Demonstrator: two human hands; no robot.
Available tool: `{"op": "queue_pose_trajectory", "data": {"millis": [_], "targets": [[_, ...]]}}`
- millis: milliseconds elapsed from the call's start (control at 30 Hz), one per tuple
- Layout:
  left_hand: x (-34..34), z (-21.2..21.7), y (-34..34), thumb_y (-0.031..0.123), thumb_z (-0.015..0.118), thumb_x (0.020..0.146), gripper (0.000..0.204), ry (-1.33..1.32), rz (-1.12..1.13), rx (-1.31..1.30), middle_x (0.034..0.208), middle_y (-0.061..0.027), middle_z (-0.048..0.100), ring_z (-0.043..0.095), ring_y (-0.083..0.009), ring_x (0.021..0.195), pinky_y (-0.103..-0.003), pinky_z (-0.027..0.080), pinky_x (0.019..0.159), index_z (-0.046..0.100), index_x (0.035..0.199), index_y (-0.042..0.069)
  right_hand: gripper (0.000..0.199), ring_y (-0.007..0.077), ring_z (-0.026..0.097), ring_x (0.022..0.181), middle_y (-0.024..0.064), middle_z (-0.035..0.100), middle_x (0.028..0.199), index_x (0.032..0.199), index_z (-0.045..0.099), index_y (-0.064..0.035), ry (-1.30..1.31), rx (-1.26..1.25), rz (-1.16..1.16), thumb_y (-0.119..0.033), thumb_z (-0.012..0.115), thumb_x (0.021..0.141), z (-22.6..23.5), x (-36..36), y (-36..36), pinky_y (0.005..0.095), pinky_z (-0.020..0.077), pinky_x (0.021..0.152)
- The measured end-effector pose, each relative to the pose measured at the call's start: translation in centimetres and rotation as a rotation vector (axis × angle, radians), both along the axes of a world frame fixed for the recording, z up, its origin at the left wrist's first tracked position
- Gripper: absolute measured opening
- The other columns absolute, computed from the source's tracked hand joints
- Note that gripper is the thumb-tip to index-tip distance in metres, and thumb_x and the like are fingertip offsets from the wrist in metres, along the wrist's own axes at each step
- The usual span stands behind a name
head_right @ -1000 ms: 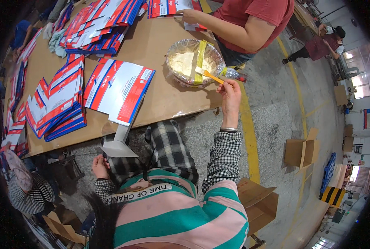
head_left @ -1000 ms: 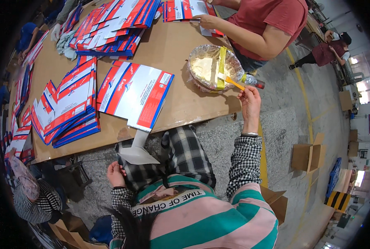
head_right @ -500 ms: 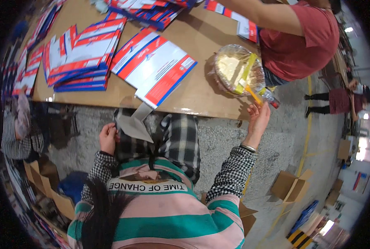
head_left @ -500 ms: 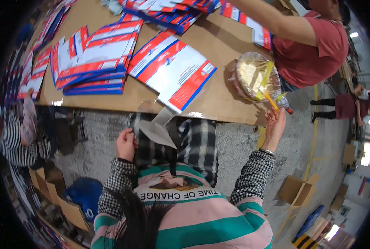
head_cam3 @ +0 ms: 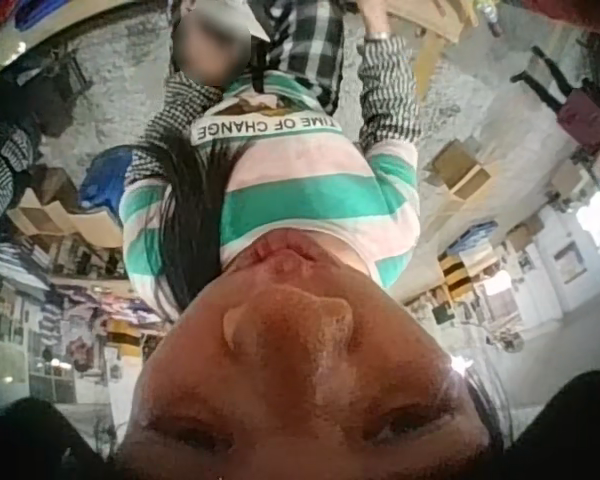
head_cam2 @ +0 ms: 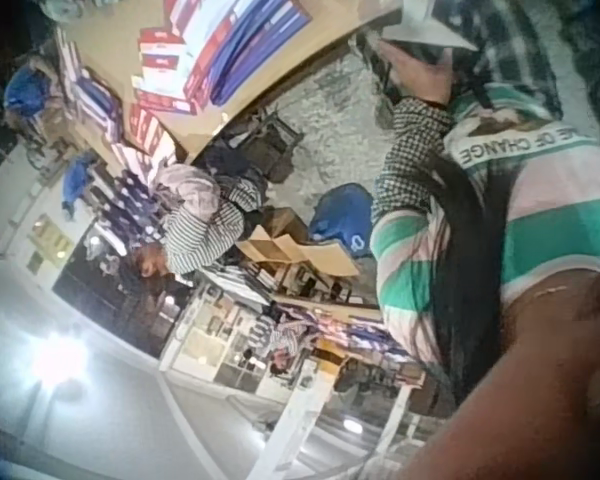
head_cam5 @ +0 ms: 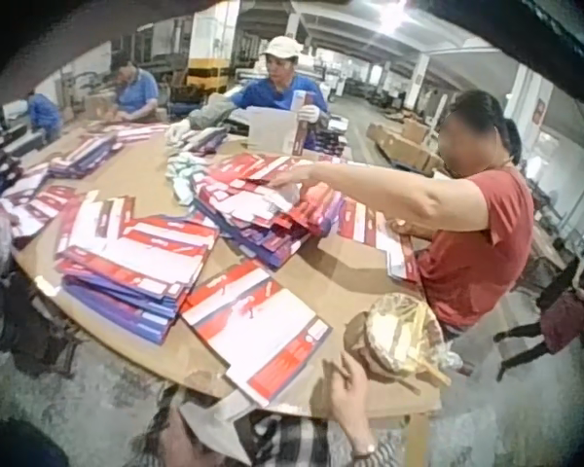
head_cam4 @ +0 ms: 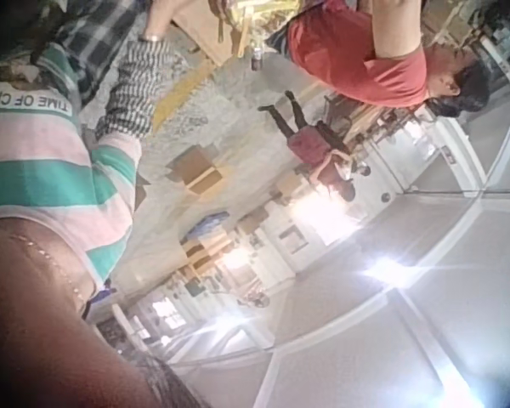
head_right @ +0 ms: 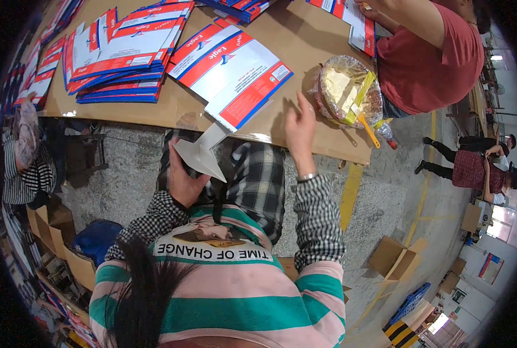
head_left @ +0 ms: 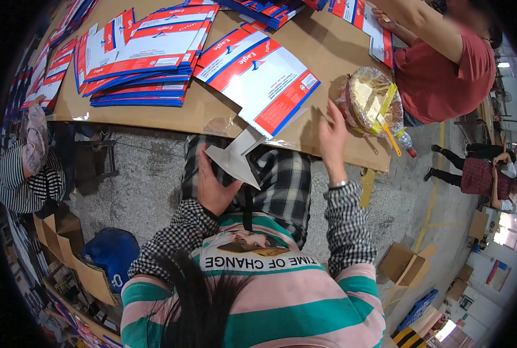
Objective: The person applies adhesive to the edges of flat cardboard sheets using a brush, folds them into box shapes, and stacks the finished units. They handle stacks of printed cardboard sheets and a container of adhesive, working at a table with other workers.
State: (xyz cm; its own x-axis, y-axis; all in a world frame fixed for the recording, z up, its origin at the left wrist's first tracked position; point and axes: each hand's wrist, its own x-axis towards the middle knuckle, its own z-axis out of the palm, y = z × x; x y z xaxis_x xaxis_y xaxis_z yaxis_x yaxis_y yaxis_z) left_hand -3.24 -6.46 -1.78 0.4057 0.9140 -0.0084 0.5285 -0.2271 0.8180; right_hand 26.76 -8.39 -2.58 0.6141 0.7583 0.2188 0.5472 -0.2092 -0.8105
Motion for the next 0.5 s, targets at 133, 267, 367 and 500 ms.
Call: {"op": "queue_pose_trajectory", "data": {"millis": [133,267,367,500], "targets": [[-0.6,-1.5,0.3,0.011,0.082,0.063,0.117,-0.13,-0.011,0.012,0.145,-0.0286,0.015,0.027,-0.0388,0.132,-0.039,0.027,0.108,-0.004,0.14,-0.007,0.057,0.0366,0.035,0.129,0.0171,0.043,0.137,0.128,0.05,-0.0115,-0.398,-0.173,0.201,0.005,0.057,0.074,-0.3,-0.2,4.4,0.0421,0.0313,0.106],[-0.7,-1.0,0.1,0.015,0.082,0.063,0.118,-0.087,-0.037,-0.002,0.145,-0.03,0.014,0.024,-0.0399,0.133,-0.04,0.025,0.109,-0.005,0.14,-0.007,0.057,0.0384,0.03,0.131,0.0145,0.045,0.135,0.127,0.052,-0.0143,-0.38,-0.165,0.301,0.002,0.059,0.072,-2.0,1.2,4.8,0.0443,0.0275,0.108],[-0.9,0.0,0.2,0.016,0.082,0.062,0.119,-0.063,-0.044,-0.029,0.144,-0.0313,0.014,0.023,-0.0408,0.133,-0.041,0.025,0.109,-0.005,0.14,-0.008,0.049,0.0366,0.037,0.126,0.013,0.052,0.127,0.12,0.058,-0.0127,-0.34,-0.14,0.28,-0.001,0.061,0.073,-1.8,0.8,4.6,0.0435,0.0305,0.105],[-1.5,0.6,0.5,0.013,0.082,0.059,0.12,-0.11,0.056,-0.068,0.143,-0.0325,0.015,0.024,-0.0425,0.132,-0.041,0.026,0.108,-0.004,0.14,-0.008,0.048,0.0383,0.042,0.119,0.0174,0.051,0.123,0.121,0.056,-0.0085,-0.347,-0.109,0.345,-0.002,0.06,0.073,-1.2,-0.2,4.1,0.0426,0.0348,0.102]]}}
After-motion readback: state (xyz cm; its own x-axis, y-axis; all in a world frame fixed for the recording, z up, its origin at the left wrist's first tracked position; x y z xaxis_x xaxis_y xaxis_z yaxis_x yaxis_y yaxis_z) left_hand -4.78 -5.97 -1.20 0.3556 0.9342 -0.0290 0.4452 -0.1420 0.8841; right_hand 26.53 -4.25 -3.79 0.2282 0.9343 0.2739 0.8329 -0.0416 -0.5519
